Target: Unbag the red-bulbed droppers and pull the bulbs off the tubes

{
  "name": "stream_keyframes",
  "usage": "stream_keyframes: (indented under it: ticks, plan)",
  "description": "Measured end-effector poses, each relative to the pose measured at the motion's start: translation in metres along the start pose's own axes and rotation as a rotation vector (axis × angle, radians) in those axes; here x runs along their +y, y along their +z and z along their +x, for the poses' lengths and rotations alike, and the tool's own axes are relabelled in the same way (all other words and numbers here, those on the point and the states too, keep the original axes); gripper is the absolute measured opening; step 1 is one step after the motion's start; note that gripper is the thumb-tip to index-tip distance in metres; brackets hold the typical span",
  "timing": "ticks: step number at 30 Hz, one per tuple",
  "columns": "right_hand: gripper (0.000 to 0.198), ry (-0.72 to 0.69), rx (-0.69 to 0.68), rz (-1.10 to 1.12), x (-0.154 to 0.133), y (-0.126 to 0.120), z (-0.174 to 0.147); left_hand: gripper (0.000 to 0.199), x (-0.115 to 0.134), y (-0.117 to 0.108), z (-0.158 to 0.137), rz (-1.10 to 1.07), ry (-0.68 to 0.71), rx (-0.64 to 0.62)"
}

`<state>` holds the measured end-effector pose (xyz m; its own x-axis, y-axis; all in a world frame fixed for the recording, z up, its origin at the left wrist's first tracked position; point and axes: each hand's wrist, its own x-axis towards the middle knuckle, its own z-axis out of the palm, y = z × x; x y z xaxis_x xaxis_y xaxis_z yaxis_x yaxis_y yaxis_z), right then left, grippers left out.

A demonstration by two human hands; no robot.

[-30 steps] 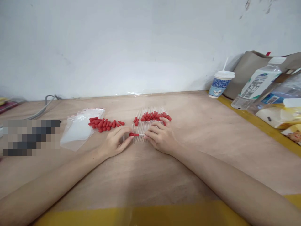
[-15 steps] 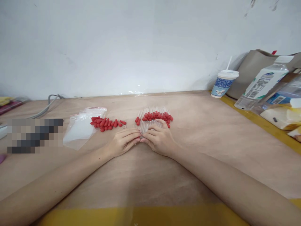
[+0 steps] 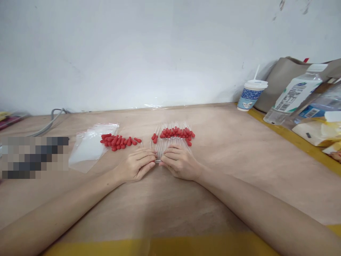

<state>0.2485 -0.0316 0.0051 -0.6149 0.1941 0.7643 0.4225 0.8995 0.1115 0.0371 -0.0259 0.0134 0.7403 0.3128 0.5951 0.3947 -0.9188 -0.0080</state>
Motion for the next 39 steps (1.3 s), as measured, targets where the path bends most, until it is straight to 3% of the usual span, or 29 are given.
stream_keyframes:
  ticks: [14, 18, 21, 24, 29, 33, 39]
  plan:
    - [0.004, -0.021, 0.016, -0.061, -0.004, -0.006, -0.005, 0.012, 0.001, -0.004, -0.005, -0.008, 0.000, -0.040]
    - [0.005, 0.063, 0.029, -0.117, 0.000, -0.015, -0.012, 0.012, -0.004, -0.003, -0.008, -0.003, -0.019, 0.033]
    - [0.006, 0.264, 0.078, -0.202, 0.010, -0.023, -0.020, 0.012, -0.013, -0.011, -0.010, 0.072, -0.142, 0.118]
    - [0.013, 0.466, 0.098, -0.303, 0.019, -0.023, -0.026, 0.017, -0.026, -0.026, -0.009, 0.201, -0.359, 0.159]
    - [0.020, 0.576, 0.065, -0.339, 0.021, -0.016, -0.026, 0.026, -0.050, -0.049, -0.008, 0.277, -0.682, 0.122]
    - [0.021, 0.607, 0.060, -0.358, 0.020, -0.015, -0.024, 0.029, -0.061, -0.055, -0.012, 0.315, -0.771, 0.067]
    - [0.019, 0.653, 0.054, -0.389, 0.022, -0.016, -0.026, 0.016, -0.067, -0.051, -0.019, 0.430, -0.741, -0.064]
